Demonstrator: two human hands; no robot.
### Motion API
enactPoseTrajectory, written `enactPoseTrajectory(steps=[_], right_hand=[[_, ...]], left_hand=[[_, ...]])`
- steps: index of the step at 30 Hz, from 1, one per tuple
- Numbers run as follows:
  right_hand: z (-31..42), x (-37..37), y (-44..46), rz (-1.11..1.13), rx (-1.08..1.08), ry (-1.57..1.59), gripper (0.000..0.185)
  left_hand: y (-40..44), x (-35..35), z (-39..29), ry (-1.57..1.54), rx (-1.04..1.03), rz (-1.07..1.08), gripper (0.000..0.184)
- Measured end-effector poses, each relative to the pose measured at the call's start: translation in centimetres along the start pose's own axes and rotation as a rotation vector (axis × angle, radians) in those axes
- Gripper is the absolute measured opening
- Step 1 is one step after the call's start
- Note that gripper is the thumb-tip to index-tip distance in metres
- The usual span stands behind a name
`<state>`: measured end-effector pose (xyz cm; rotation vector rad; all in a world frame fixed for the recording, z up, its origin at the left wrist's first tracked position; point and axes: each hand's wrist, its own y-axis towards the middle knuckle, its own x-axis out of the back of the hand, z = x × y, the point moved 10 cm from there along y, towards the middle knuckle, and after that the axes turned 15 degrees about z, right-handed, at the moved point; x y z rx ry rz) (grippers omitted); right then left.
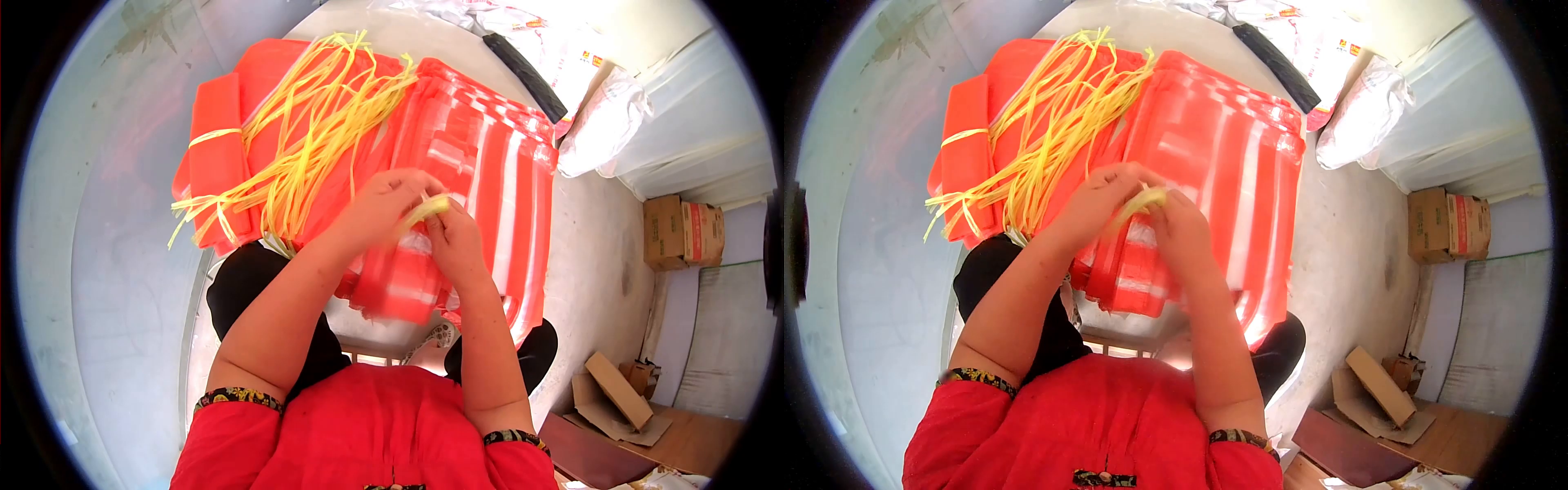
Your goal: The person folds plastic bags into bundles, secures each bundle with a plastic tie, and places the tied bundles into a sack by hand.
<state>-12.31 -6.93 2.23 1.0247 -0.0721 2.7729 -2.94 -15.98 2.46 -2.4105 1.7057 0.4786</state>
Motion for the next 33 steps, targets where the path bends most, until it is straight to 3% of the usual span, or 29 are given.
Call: enactPoseTrajectory(steps=[2, 5, 8, 13, 19, 22, 25, 28, 33], right_hand=[[-0.8, 0.1, -0.1, -0.038, -0.02, 0.115, 0.018], [-2.6, -0.1, 0.2, -0.07, -0.076, 0.26, 0.018], [-3.8, -0.2, 0.3, -0.078, -0.114, 0.364, 0.022], [-4.2, -0.3, -0.2, -0.135, -0.104, 0.634, 0.026], [-4.0, -0.5, -0.4, -0.105, -0.032, 0.467, 0.025], [0.7, 1.0, -0.6, -0.155, 0.087, -0.026, 0.027], [2.5, 1.0, -0.8, -0.185, 0.119, -0.242, 0.035], [3.6, 1.4, -1.1, -0.252, 0.15, -0.339, 0.036], [1.1, 1.4, -1.1, -0.252, 0.116, -0.168, 0.026]], left_hand=[[-0.3, 0.4, -0.1, -0.129, 0.038, -0.076, 0.02], [0.4, 0.9, 2.5, 0.304, -0.037, -0.055, 0.02], [0.1, -0.6, -0.2, 0.829, -0.092, -0.037, 0.021], [0.1, -0.1, -0.1, 0.835, 0.097, -0.123, 0.02], [0.6, 0.8, 2.5, 0.711, 0.154, -0.128, 0.024], [0.6, 0.1, 1.8, 0.887, 0.152, -0.093, 0.023], [0.6, -0.8, 1.0, 1.034, 0.1, -0.051, 0.02], [0.2, -1.5, 0.2, 1.058, 0.022, 0.019, 0.018], [-0.3, -1.6, 0.2, 1.036, -0.031, 0.078, 0.017]])
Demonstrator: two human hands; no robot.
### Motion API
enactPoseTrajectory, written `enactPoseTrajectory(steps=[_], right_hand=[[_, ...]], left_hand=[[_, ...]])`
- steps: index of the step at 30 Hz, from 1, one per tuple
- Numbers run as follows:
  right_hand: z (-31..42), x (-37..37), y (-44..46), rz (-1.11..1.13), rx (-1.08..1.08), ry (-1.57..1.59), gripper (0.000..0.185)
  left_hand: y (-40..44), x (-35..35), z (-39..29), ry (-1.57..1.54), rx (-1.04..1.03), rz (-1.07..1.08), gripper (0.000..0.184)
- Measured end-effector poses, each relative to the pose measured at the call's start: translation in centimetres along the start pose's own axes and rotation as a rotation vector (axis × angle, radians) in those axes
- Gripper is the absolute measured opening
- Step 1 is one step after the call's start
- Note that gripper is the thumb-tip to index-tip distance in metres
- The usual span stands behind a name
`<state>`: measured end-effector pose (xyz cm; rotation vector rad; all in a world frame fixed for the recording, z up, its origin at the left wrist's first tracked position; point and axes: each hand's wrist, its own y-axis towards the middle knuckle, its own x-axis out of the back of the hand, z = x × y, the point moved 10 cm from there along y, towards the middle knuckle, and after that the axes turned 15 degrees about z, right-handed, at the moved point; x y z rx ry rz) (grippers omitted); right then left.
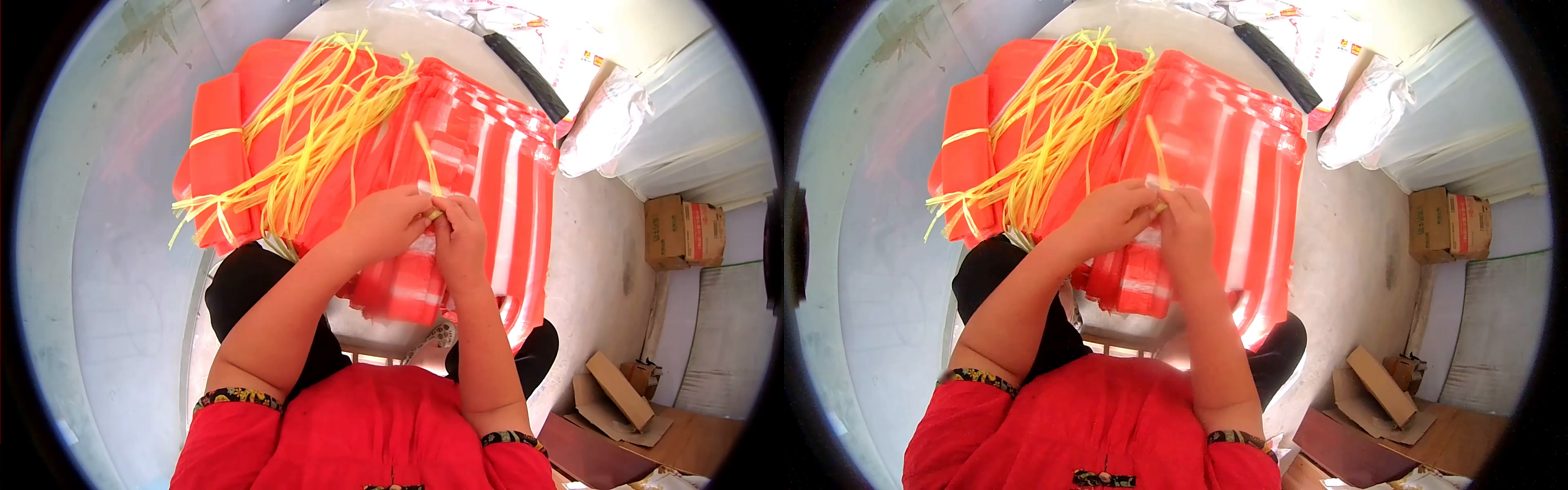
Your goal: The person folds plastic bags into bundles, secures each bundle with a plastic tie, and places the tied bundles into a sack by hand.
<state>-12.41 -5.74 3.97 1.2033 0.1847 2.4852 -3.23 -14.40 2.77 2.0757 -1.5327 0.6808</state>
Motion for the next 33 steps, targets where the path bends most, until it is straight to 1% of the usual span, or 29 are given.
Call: enactPoseTrajectory(steps=[4, 7, 10, 13, 16, 19, 22, 26, 29, 33], right_hand=[[-1.1, 0.0, -0.4, -0.037, -0.062, 0.212, 0.021], [-1.9, -0.5, -0.5, 0.011, -0.06, 0.208, 0.026], [-3.6, -1.4, -1.2, -0.056, -0.237, 0.625, 0.023], [-4.8, -2.6, -0.9, 0.04, -0.296, 0.916, 0.026], [-4.6, -3.0, -0.8, 0.262, -0.209, 0.845, 0.027], [-4.6, -2.6, -1.0, 0.263, -0.226, 0.607, 0.029], [-3.1, -1.1, -0.4, 0.206, -0.116, 0.398, 0.022], [-3.0, -0.5, -0.9, 0.117, -0.062, 0.451, 0.015], [-3.2, -0.1, -1.5, 0.109, -0.052, 0.427, 0.01], [-3.2, 0.8, -2.5, 0.091, -0.058, 0.394, 0.009]], left_hand=[[-0.1, 0.0, 0.8, -0.026, 0.056, -0.007, 0.018], [0.0, 0.0, 1.5, -0.051, 0.103, -0.032, 0.019], [0.1, -0.1, 1.8, -0.086, 0.148, -0.044, 0.02], [0.2, -0.1, 2.0, -0.106, 0.2, -0.028, 0.021], [0.3, -0.3, 2.2, -0.124, 0.216, -0.015, 0.022], [0.3, -0.4, 2.3, -0.14, 0.221, -0.018, 0.022], [0.3, -0.5, 2.9, -0.14, 0.202, -0.047, 0.022], [0.0, 0.0, 3.0, -0.171, 0.227, -0.076, 0.022], [0.0, 0.4, 2.7, -0.079, 0.207, -0.119, 0.02], [0.0, 0.7, 2.8, 0.138, 0.331, -0.142, 0.019]])
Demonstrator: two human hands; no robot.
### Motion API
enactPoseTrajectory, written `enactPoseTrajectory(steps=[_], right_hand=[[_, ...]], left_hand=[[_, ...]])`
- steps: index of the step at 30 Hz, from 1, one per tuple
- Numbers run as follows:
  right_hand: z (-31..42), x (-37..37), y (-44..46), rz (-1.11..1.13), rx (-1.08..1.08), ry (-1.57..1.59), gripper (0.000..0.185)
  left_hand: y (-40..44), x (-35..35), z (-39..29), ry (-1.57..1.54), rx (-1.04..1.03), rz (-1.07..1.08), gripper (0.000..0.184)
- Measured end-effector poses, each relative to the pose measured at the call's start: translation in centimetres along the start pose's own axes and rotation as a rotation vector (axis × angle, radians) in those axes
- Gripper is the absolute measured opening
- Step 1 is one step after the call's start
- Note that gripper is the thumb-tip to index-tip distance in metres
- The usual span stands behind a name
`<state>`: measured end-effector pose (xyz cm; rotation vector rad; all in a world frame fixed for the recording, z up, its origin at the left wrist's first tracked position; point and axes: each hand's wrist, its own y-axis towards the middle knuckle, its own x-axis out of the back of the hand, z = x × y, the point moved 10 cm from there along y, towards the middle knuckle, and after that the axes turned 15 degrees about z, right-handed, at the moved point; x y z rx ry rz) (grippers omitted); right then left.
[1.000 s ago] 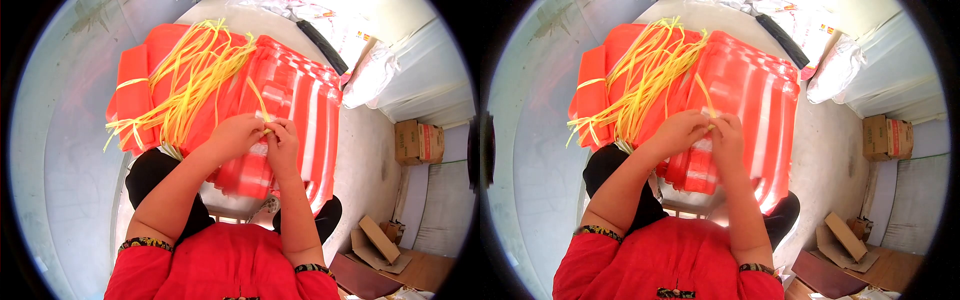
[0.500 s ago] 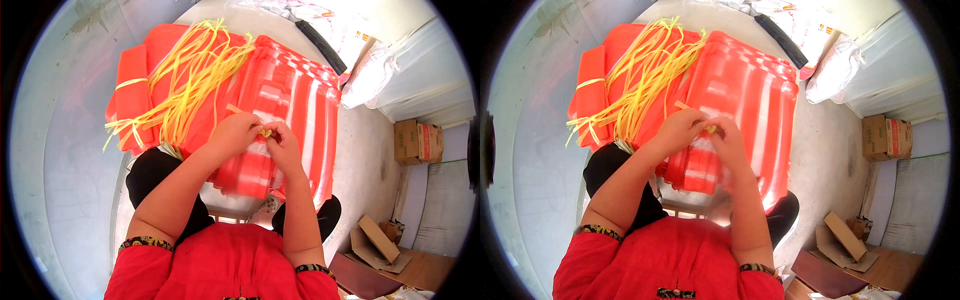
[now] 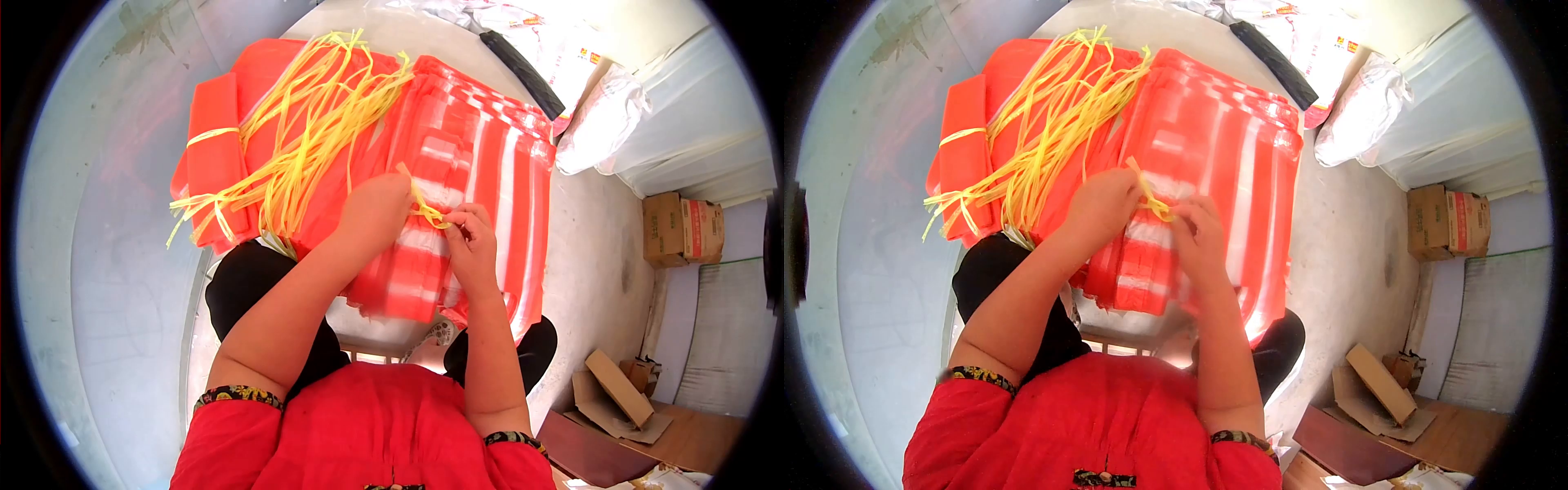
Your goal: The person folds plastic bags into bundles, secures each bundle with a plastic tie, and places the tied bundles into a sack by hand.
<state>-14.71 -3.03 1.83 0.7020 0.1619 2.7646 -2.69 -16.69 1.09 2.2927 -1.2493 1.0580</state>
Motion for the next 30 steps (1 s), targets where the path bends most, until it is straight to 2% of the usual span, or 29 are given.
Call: enactPoseTrajectory(steps=[7, 11, 14, 16, 17, 20, 23, 25, 26, 28, 29, 30], right_hand=[[-1.1, 0.6, -2.2, 0.008, -0.069, 0.029, 0.005], [-1.0, 1.2, -2.5, 0.016, -0.144, -0.097, 0.027], [-0.5, 1.4, -2.5, 0.002, -0.186, -0.21, 0.05], [-0.8, 0.9, -2.1, 0.062, -0.268, -0.237, 0.064], [-0.6, 0.7, -2.0, 0.071, -0.291, -0.205, 0.064], [0.2, 0.1, -1.7, 0.079, -0.354, -0.064, 0.064], [0.0, 0.0, -1.6, 0.043, -0.382, 0.185, 0.065], [1.3, 0.2, -1.8, 0.015, -0.366, 0.382, 0.066], [2.8, -0.2, -1.4, 0.038, -0.284, 0.53, 0.066], [6.0, -0.9, -1.0, 0.075, -0.12, 0.821, 0.066], [5.6, -0.3, -1.1, 0.055, -0.138, 0.598, 0.067], [4.5, 0.2, -1.1, 0.037, -0.154, 0.374, 0.068]], left_hand=[[0.1, 0.8, 0.6, 0.167, 0.035, -0.062, 0.018], [-0.7, 2.0, 0.1, 0.188, 0.058, -0.169, 0.013], [-2.0, 4.3, -1.4, 0.021, 0.01, -0.336, 0.014], [-1.3, 2.4, -1.5, -0.159, -0.108, -0.081, 0.017], [-1.3, 1.3, -1.7, -0.247, -0.166, 0.048, 0.018], [-2.1, -0.2, -2.1, -0.207, -0.25, 0.059, 0.02], [-2.5, -0.1, -1.6, -0.238, -0.152, 0.112, 0.026], [-2.6, -0.1, -0.1, -0.439, 0.012, 0.156, 0.035], [-2.9, -0.2, 0.6, -0.539, 0.094, 0.179, 0.04], [-3.8, -2.0, 0.9, -1.244, 0.242, 0.304, 0.043], [-4.3, -3.1, 0.4, -1.597, 0.316, 0.366, 0.045], [-2.9, -3.9, 0.9, -1.561, 0.091, 0.478, 0.042]])
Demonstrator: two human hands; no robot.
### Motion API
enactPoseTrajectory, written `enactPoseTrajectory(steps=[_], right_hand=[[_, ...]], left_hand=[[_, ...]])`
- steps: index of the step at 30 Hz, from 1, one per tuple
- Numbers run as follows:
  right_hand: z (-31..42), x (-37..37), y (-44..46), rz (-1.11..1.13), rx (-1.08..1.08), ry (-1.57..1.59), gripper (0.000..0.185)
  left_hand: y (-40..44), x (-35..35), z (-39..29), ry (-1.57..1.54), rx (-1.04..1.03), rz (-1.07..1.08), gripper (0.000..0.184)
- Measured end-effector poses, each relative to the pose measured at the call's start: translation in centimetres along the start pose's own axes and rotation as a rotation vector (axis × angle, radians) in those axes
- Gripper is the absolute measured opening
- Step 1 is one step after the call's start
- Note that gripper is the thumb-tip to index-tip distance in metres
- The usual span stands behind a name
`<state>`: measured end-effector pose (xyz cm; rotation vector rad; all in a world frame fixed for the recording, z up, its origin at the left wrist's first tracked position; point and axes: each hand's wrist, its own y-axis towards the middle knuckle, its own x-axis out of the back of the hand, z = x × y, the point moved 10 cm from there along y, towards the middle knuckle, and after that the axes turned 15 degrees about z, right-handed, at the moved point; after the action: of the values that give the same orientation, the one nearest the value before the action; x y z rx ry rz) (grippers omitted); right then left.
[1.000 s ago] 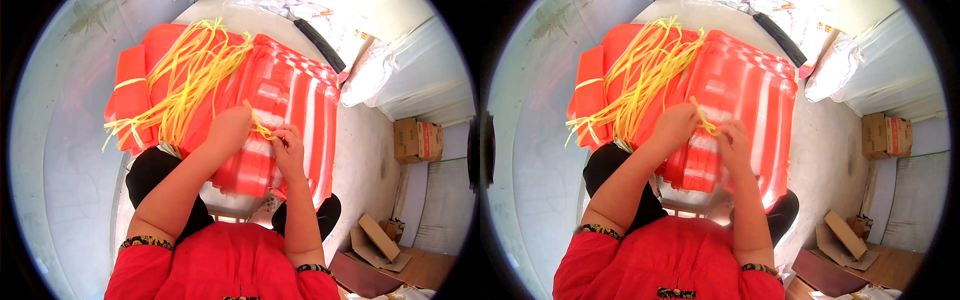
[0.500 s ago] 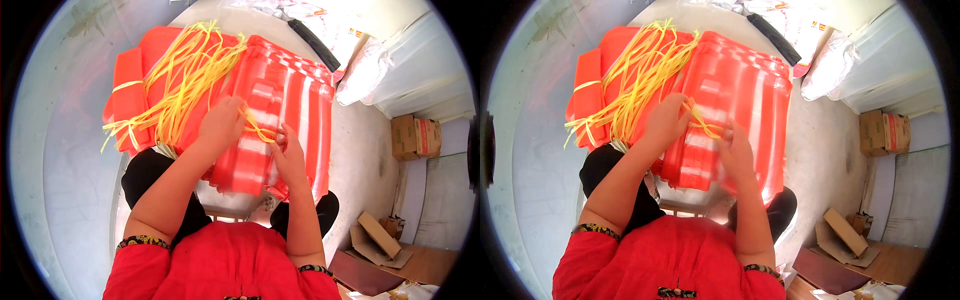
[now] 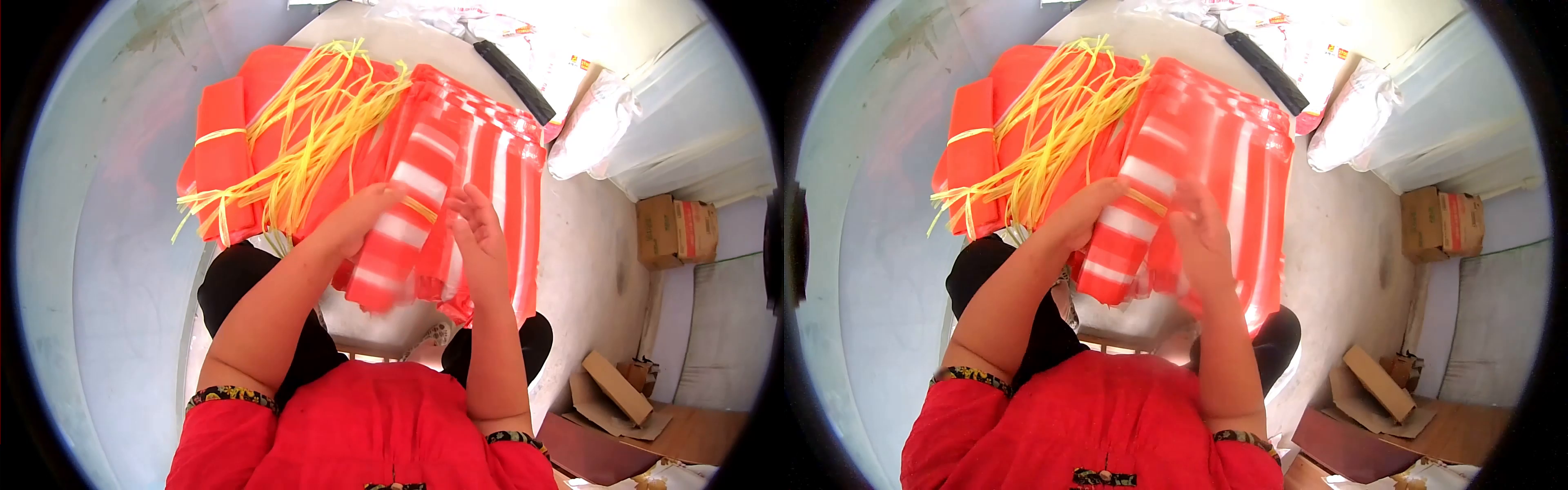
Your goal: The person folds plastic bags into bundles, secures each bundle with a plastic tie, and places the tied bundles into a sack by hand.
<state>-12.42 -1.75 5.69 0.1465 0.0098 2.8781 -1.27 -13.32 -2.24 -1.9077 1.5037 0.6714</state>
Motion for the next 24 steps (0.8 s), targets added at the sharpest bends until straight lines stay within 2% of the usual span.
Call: enactPoseTrajectory(steps=[1, 3, 4, 7, 8, 11, 14, 21, 24], right_hand=[[-0.6, 0.5, 0.2, -0.035, -0.01, -0.222, 0.068], [-2.9, 0.2, 0.1, -0.019, -0.065, -0.186, 0.073], [-4.0, 0.0, -0.2, -0.014, -0.098, -0.167, 0.075], [-5.2, -3.0, -0.4, 0.042, 0.025, 0.122, 0.081], [-6.5, -3.2, -1.1, 0.005, -0.158, 0.148, 0.086], [-6.4, -2.9, -1.2, -0.063, -0.096, -0.015, 0.085], [-5.9, -2.3, -1.6, -0.058, -0.195, 0.141, 0.084], [-6.0, 1.3, -4.1, -0.058, -0.246, 0.032, 0.07], [-5.9, 4.5, -6.2, -0.025, -0.299, -0.073, 0.071]], left_hand=[[0.3, 0.7, 0.5, 0.036, -0.02, -0.039, 0.04], [0.3, 1.7, 1.0, 0.105, -0.064, -0.127, 0.037], [0.4, 1.6, 1.1, 0.074, -0.074, -0.117, 0.038], [0.9, 0.9, 1.5, -0.001, -0.095, -0.092, 0.04], [1.0, 0.7, 1.5, -0.01, -0.107, -0.094, 0.04], [1.6, 0.5, 1.6, 0.009, -0.111, -0.113, 0.04], [2.3, 0.1, 1.8, 0.093, -0.116, -0.157, 0.043], [3.8, -0.6, 2.2, 0.335, -0.058, -0.145, 0.056], [3.0, -2.5, 0.1, 0.581, -0.003, -0.223, 0.056]])
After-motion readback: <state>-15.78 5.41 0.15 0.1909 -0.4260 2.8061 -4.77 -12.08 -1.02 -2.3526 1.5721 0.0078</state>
